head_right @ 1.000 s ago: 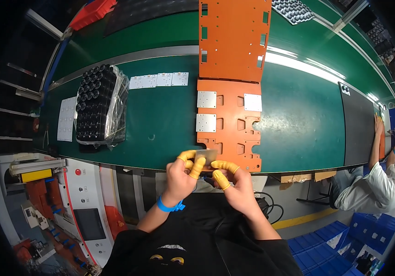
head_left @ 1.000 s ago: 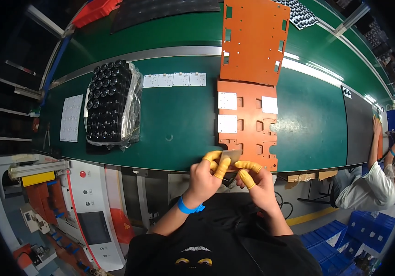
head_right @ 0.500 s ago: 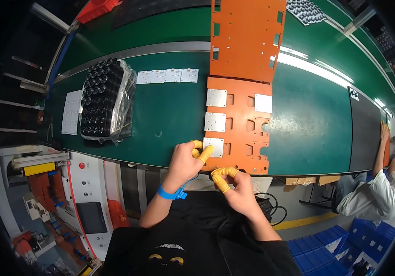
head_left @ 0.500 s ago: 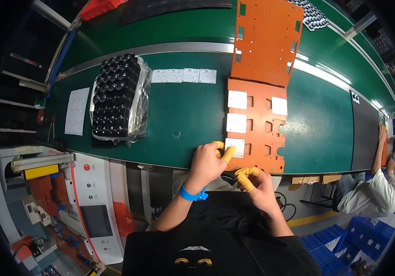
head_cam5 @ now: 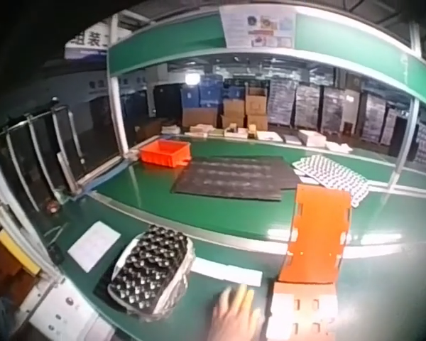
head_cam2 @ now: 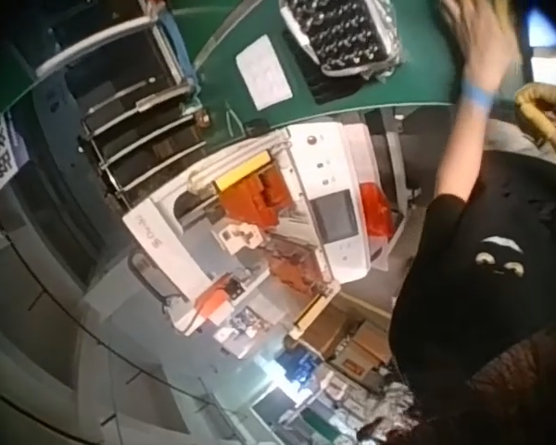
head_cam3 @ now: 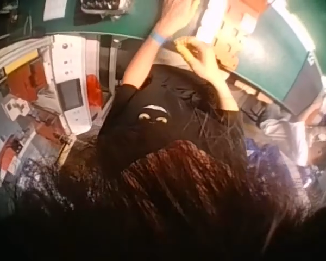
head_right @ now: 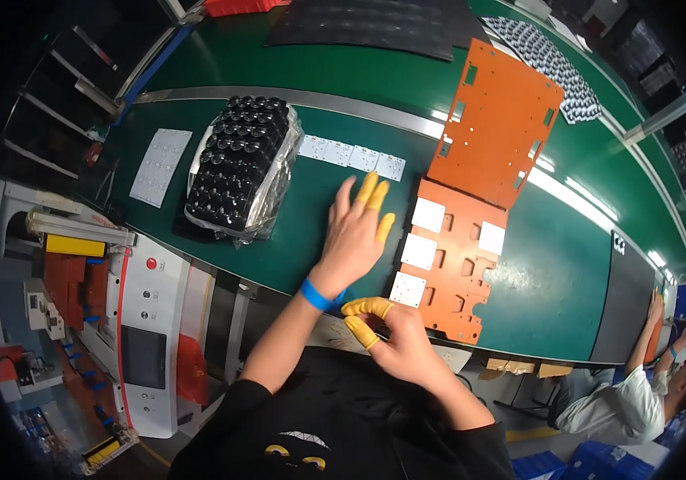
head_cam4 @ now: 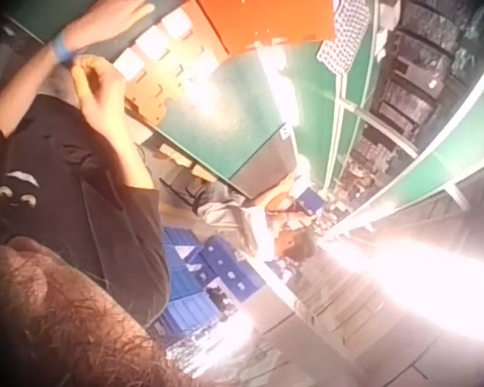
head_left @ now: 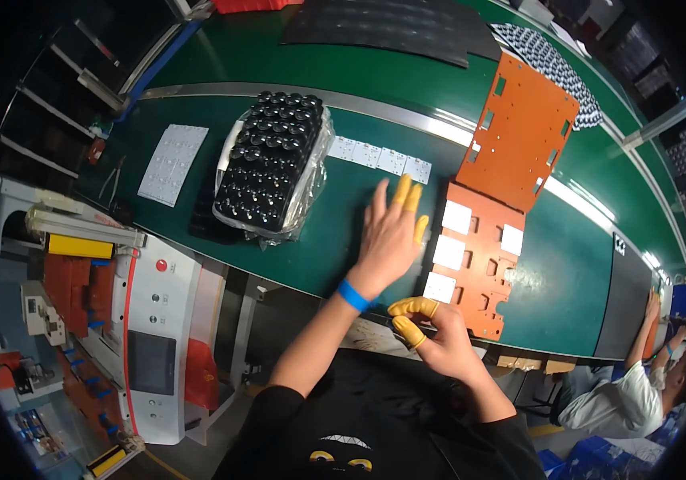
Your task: Assembling LED light components onto orange fixture panels on a factory conveyor belt.
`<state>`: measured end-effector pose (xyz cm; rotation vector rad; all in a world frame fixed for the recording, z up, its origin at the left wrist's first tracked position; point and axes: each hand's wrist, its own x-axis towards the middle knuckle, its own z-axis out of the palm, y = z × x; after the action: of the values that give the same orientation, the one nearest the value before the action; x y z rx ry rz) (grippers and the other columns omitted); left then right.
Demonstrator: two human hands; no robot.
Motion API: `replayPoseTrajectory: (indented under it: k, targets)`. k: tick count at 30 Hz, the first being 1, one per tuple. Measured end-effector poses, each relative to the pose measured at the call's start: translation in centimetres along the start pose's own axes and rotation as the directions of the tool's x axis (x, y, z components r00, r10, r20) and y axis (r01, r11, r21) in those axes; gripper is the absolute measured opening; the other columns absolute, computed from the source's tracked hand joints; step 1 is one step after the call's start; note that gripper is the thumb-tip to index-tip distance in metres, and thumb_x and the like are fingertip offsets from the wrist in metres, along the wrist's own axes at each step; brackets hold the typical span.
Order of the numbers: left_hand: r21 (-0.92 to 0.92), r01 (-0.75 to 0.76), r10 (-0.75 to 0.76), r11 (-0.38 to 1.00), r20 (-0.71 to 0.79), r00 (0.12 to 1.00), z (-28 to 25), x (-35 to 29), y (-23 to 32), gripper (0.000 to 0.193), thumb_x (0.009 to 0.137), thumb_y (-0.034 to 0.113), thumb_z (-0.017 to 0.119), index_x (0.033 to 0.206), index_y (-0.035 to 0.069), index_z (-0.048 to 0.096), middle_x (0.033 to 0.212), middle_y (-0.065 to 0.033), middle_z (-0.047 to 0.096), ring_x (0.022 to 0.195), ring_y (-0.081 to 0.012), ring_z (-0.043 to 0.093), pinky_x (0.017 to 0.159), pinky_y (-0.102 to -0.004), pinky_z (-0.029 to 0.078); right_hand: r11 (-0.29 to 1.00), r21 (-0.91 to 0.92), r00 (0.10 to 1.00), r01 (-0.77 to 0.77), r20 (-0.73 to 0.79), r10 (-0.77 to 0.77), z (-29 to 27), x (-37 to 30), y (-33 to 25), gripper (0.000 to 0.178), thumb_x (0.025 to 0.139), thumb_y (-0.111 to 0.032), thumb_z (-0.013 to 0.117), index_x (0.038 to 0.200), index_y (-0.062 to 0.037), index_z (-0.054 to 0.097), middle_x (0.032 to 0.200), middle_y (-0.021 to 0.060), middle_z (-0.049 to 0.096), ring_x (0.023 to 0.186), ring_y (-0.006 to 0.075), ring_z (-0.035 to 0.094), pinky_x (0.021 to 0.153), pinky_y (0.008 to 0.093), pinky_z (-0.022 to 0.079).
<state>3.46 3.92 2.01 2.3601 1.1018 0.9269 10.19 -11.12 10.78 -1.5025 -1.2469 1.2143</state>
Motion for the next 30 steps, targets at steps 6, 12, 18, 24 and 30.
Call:
replayPoseTrajectory:
  k: [6, 12, 18, 24, 30]
  targets:
    - [0.096, -0.156, 0.131, 0.983, 0.229, 0.965, 4.1, 0.5, -1.0, 0.053, 0.093, 0.025, 0.053, 0.135, -0.007, 0.045, 0.142, -0.0193, 0.044, 0.144, -0.0401, 0.020, 0.117, -0.0551, 0.015, 0.967, -0.151, 0.979, 0.205, 0.033, -0.202, 1.5, 5.0, -3.1, 0.019, 0.087, -0.003, 0.065, 0.105, 0.0044, 0.065, 0.087, 0.0121, 0.066, 0.075, 0.0183, 0.065, 0.068, 0.0292, 0.051]
    - [-0.414, -0.126, 0.166, 0.901, 0.062, 0.984, 2.6, -5.9, -2.6, 0.051, 0.094, 0.025, 0.054, 0.137, -0.001, 0.045, 0.145, -0.0205, 0.041, 0.141, -0.0381, 0.027, 0.116, -0.0503, 0.020, 0.779, -0.315, 0.824, 0.542, 0.018, -0.566, 4.6, 11.5, -5.8, 0.016, 0.083, 0.001, 0.067, 0.098, 0.0026, 0.064, 0.090, 0.0140, 0.064, 0.080, 0.0242, 0.064, 0.072, 0.0326, 0.051]
    - [-0.112, -0.203, 0.223, 0.973, 0.208, 0.952, -0.4, -7.4, -1.4, 0.042, 0.083, 0.016, 0.062, 0.120, -0.003, 0.055, 0.133, -0.0222, 0.047, 0.126, -0.0410, 0.042, 0.104, -0.0490, 0.039, 0.573, -0.583, 0.661, 0.576, -0.080, -0.746, 5.8, 20.2, -4.5, 0.032, 0.082, -0.001, 0.068, 0.113, 0.0037, 0.061, 0.115, 0.0194, 0.057, 0.080, 0.0333, 0.063, 0.073, 0.0393, 0.052]
    - [0.042, -0.236, 0.215, 0.971, 0.281, 0.935, -4.0, -10.8, -1.5, 0.055, 0.085, 0.042, 0.064, 0.125, 0.005, 0.058, 0.132, -0.0162, 0.049, 0.122, -0.0395, 0.044, 0.107, -0.0505, 0.038, 0.619, -0.628, 0.752, 0.471, -0.081, -0.655, 7.3, 21.6, -4.8, 0.029, 0.084, -0.006, 0.069, 0.108, 0.0054, 0.059, 0.110, 0.0192, 0.055, 0.073, 0.0343, 0.063, 0.066, 0.0414, 0.052]
    - [0.069, -0.401, 0.383, 0.914, 0.188, 0.904, -6.2, -13.8, -2.7, 0.042, 0.074, 0.021, 0.066, 0.116, 0.012, 0.069, 0.119, -0.0094, 0.059, 0.111, -0.0322, 0.050, 0.099, -0.0457, 0.046, 0.697, -0.498, 0.749, 0.516, -0.132, -0.649, 6.3, 19.0, -6.2, 0.027, 0.082, -0.002, 0.070, 0.107, 0.0030, 0.060, 0.092, 0.0159, 0.059, 0.072, 0.0279, 0.063, 0.067, 0.0365, 0.052]
